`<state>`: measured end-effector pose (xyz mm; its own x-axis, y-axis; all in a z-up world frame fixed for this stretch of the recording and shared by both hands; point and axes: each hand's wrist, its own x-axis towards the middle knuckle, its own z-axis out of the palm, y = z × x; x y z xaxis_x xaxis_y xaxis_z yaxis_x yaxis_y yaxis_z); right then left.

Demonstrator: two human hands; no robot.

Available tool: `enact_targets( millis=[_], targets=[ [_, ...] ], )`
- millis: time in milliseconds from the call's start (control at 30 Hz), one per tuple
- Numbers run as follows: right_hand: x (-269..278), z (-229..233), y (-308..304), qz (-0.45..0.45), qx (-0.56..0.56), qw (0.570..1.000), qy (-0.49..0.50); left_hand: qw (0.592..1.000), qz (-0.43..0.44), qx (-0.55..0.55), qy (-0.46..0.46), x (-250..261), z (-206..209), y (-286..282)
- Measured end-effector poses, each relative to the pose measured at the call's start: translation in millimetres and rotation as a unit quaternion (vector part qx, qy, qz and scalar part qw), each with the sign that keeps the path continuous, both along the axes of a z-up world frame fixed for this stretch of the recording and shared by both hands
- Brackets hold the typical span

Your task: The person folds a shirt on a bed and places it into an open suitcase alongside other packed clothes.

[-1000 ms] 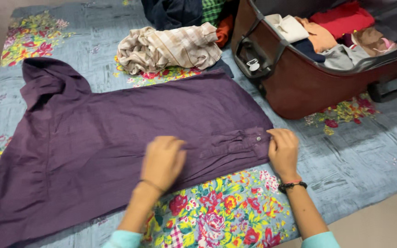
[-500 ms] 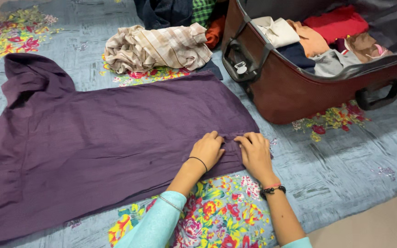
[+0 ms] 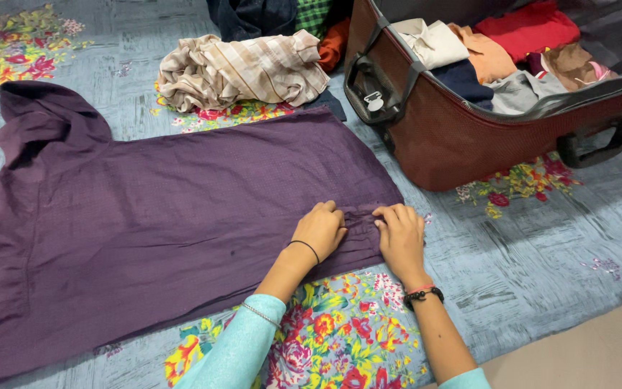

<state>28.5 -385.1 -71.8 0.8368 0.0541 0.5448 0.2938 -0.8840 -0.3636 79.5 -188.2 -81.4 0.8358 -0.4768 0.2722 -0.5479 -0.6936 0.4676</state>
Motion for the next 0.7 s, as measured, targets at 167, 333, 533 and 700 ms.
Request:
enact_targets(
  millis=[167, 333, 533, 700],
  targets=[
    [12.8, -15.4, -12.9, -0.019, 0.127, 0.992, 0.020, 1.000, 0.000, 0.000, 0.016, 0.1, -0.1, -0.6],
    [15.5, -21.3, -17.0, -0.026, 0.152, 0.988, 0.023, 0.998, 0.015, 0.000, 0.057, 5.7, -2.3, -2.6],
    [13.7, -15.4, -14.6, -0.038, 0.099, 0.994, 0.002, 0.997, 0.035, -0.035, -0.059, -6.1, -15.9, -9.8],
    [-2.9, 7.6, 3.1, -0.041, 0.010, 0.998, -0.045, 0.992, 0.070, 0.014, -0.102, -21.9, -18.5, -15.1]
  ],
)
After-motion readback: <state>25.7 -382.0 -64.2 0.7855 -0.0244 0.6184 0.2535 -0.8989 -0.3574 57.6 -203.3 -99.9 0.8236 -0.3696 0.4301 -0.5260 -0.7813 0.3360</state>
